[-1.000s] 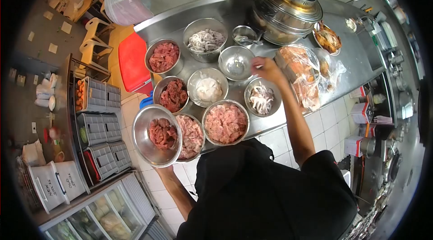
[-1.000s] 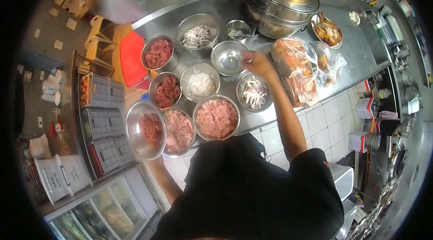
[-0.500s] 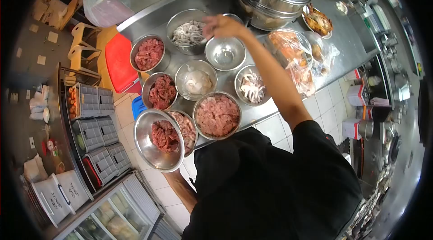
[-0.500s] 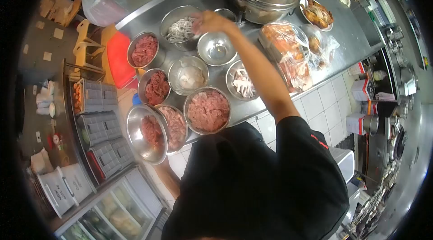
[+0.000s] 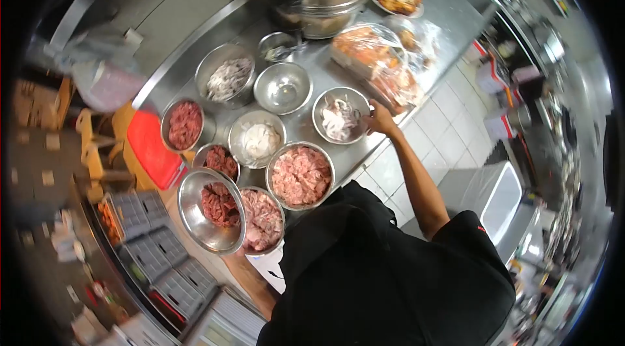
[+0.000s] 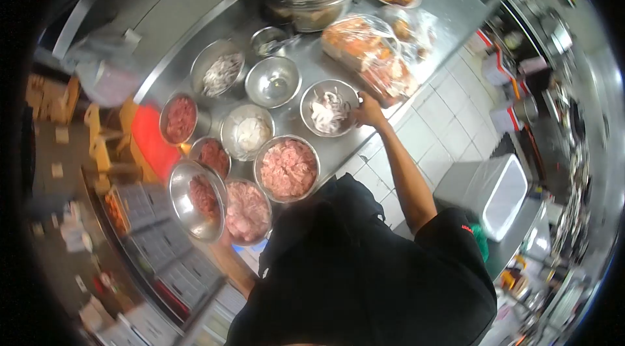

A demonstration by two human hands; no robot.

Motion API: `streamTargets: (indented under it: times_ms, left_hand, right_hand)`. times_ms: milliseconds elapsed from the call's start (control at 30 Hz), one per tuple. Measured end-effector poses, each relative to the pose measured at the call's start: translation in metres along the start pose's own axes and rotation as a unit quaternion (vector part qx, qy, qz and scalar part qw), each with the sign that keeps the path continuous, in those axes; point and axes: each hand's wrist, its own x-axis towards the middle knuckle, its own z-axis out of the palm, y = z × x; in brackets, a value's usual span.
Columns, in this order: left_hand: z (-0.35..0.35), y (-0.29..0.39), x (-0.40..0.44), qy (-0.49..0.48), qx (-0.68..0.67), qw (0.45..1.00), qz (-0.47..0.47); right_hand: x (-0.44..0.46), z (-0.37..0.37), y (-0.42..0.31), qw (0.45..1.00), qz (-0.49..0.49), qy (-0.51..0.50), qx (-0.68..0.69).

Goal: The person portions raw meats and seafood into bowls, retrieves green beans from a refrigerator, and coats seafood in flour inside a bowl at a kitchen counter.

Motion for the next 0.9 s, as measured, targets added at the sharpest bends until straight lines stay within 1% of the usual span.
streamTargets:
  times_ms: [33,67,133,167,200,267,400,433,500,533,600,633,700,733,800,833,867,900]
  left_hand:
    - [0.004,0.001,0.01,-0.025,0.004,1.0,-0.002]
    - [0.008,0.001,0.019,-0.05,0.002,0.999,-0.005]
    - [0.015,0.0,0.034,-0.098,0.008,0.995,-0.012]
    - [0.019,-0.001,0.039,-0.125,0.009,0.992,-0.016]
    - [0.022,-0.005,0.044,-0.152,0.014,0.988,-0.025]
    - [0.03,-0.009,0.053,-0.215,0.023,0.976,-0.039]
    - [0.044,-0.031,0.055,-0.335,0.044,0.936,-0.096]
    - [0.047,-0.038,0.048,-0.366,0.049,0.922,-0.12]
    - [0.053,-0.047,0.027,-0.414,0.07,0.896,-0.146]
    - [0.051,-0.055,0.015,-0.44,0.078,0.879,-0.166]
    - [0.064,-0.067,-0.02,-0.494,0.092,0.843,-0.192]
    - [0.07,-0.073,-0.039,-0.517,0.093,0.826,-0.206]
    - [0.077,-0.079,-0.073,-0.555,0.099,0.796,-0.222]
    - [0.082,-0.086,-0.084,-0.572,0.097,0.78,-0.234]
    - [0.085,-0.092,-0.113,-0.595,0.094,0.759,-0.248]
    - [0.083,-0.093,-0.124,-0.603,0.096,0.751,-0.25]
    - [0.081,-0.094,-0.134,-0.606,0.097,0.749,-0.252]
    - [0.077,-0.096,-0.141,-0.604,0.095,0.749,-0.257]
  right_hand:
    - [0.001,0.001,0.024,0.996,0.027,-0.045,0.074]
    - [-0.024,0.007,0.014,0.991,0.077,0.02,0.107]
    - [-0.065,0.008,0.012,0.991,0.07,0.081,0.086]
    - [-0.094,0.011,0.007,0.984,0.067,0.128,0.105]
    - [-0.125,0.012,0.004,0.978,0.043,0.159,0.129]
    - [-0.188,0.016,0.014,0.953,0.018,0.212,0.214]
    - [-0.314,0.062,0.053,0.867,0.042,0.36,0.342]
    - [-0.356,0.07,0.06,0.847,0.054,0.403,0.343]
    - [-0.411,0.089,0.068,0.781,0.073,0.497,0.371]
    - [-0.436,0.1,0.086,0.755,0.085,0.543,0.357]
    - [-0.482,0.115,0.075,0.729,0.078,0.613,0.294]
    - [-0.503,0.114,0.081,0.725,0.077,0.615,0.301]
    - [-0.546,0.117,0.092,0.686,0.114,0.651,0.305]
    - [-0.557,0.123,0.088,0.68,0.114,0.659,0.301]
    - [-0.581,0.122,0.083,0.698,0.162,0.641,0.276]
    - [-0.59,0.123,0.09,0.694,0.129,0.637,0.31]
    - [-0.595,0.127,0.094,0.702,0.126,0.626,0.314]
    - [-0.598,0.124,0.097,0.7,0.102,0.632,0.318]
